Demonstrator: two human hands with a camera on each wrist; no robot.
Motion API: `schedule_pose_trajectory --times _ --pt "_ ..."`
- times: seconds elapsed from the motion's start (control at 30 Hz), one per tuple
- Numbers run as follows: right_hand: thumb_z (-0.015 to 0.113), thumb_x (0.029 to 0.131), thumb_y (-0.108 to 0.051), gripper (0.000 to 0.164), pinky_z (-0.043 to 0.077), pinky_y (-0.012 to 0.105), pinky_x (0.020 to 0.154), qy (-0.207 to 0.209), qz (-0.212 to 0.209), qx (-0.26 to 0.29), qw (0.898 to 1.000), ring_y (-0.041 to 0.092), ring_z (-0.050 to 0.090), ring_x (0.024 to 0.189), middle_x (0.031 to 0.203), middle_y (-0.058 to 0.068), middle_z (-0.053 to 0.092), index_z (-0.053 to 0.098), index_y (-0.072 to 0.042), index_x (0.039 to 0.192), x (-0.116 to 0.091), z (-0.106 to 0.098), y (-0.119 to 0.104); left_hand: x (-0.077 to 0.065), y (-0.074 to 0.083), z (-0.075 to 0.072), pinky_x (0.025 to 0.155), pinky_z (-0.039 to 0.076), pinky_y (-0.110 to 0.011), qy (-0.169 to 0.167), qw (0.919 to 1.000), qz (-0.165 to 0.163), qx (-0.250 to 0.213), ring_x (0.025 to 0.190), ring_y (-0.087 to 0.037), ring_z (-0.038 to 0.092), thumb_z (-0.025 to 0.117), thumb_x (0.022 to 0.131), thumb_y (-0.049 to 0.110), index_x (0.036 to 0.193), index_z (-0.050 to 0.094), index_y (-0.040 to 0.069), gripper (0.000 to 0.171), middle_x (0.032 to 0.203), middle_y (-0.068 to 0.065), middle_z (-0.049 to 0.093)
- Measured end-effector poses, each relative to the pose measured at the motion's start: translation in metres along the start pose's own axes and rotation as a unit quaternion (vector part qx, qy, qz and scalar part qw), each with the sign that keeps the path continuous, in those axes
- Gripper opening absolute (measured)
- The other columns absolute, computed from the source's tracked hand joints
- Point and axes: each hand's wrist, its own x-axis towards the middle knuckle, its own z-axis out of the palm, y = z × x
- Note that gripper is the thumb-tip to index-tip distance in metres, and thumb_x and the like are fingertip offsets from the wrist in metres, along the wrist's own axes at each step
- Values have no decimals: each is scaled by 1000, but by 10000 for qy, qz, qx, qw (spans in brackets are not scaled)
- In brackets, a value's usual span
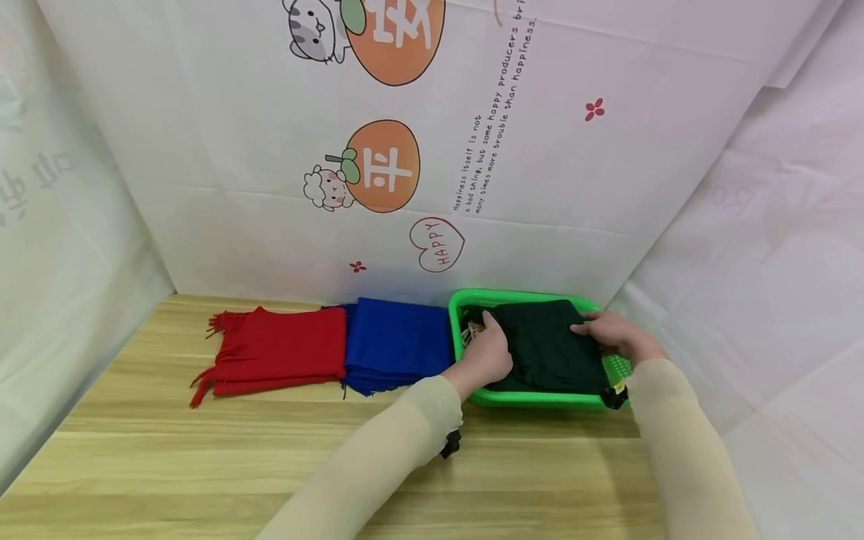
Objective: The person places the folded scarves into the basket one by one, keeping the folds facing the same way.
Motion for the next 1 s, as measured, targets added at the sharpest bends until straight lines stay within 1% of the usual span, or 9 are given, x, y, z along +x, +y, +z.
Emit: schedule_pose_trajectory --times 0.1,0.2,0.27,0.33,0.47,0.57,0.63,0.83,1.0 --pt "56 119 -32 84 54 65 110 11 -44 -299 9995 62 33 154 172 46 15 8 11 173 1 3 -7 -6 2 -2 39 25 -31 50 9991 4 425 35 -13 26 59 115 13 179 -6 13 92 57 -4 59" --pt "59 117 -33 87 52 68 110 84 -151 -839 9963 64 37 151 170 47 21 10 14 172 3 7 -13 -14 4 -5 38 30 -31 120 9913 89 1311 37 -13 35 63 114 21 181 8 17 87 110 -12 79" --pt "61 116 -37 91 46 71 115 127 -261 -1281 9913 65 33 152 169 47 21 10 16 170 6 11 -16 -19 6 -5 40 37 -30 145 9814 148 1907 42 -14 48 65 114 26 180 19 17 81 147 -17 68" --pt "62 115 -39 94 37 73 121 188 -347 -1671 9852 66 26 155 171 47 17 10 18 169 7 15 -19 -25 6 -5 46 47 -31 205 9711 254 2366 56 -17 62 67 113 28 174 38 15 70 164 -19 53" --pt "62 114 -40 96 27 75 125 215 -477 -2100 9763 67 17 157 172 47 11 11 20 168 7 24 -23 -30 4 -4 86 62 -34 306 9428 560 3271 111 -28 70 66 112 35 147 67 15 41 153 -17 59" --pt "62 115 -38 91 29 75 125 173 -493 -2269 9725 66 21 157 171 47 15 16 21 167 6 30 -25 -30 2 -3 119 45 -40 397 9165 636 3930 140 -34 51 63 112 40 118 76 21 24 145 -13 62" --pt "62 115 -38 90 32 74 124 141 -510 -2423 9688 66 25 155 169 48 20 20 23 165 6 34 -25 -30 -1 -3 128 33 -43 387 9052 579 4192 147 -37 43 63 112 43 106 75 25 22 145 -11 62" --pt "65 113 -37 86 36 73 121 88 -587 -2675 9617 67 31 151 166 49 27 28 25 161 8 38 -23 -26 -6 -6 137 16 -51 103 9052 384 4232 167 -43 20 62 111 56 129 78 30 36 167 -10 52" --pt "64 113 -39 86 37 74 120 63 -607 -2622 9631 68 31 151 166 48 28 29 24 161 8 38 -19 -32 -11 -12 137 15 -51 142 9103 495 4108 168 -42 18 60 112 57 148 72 31 46 174 -12 44"
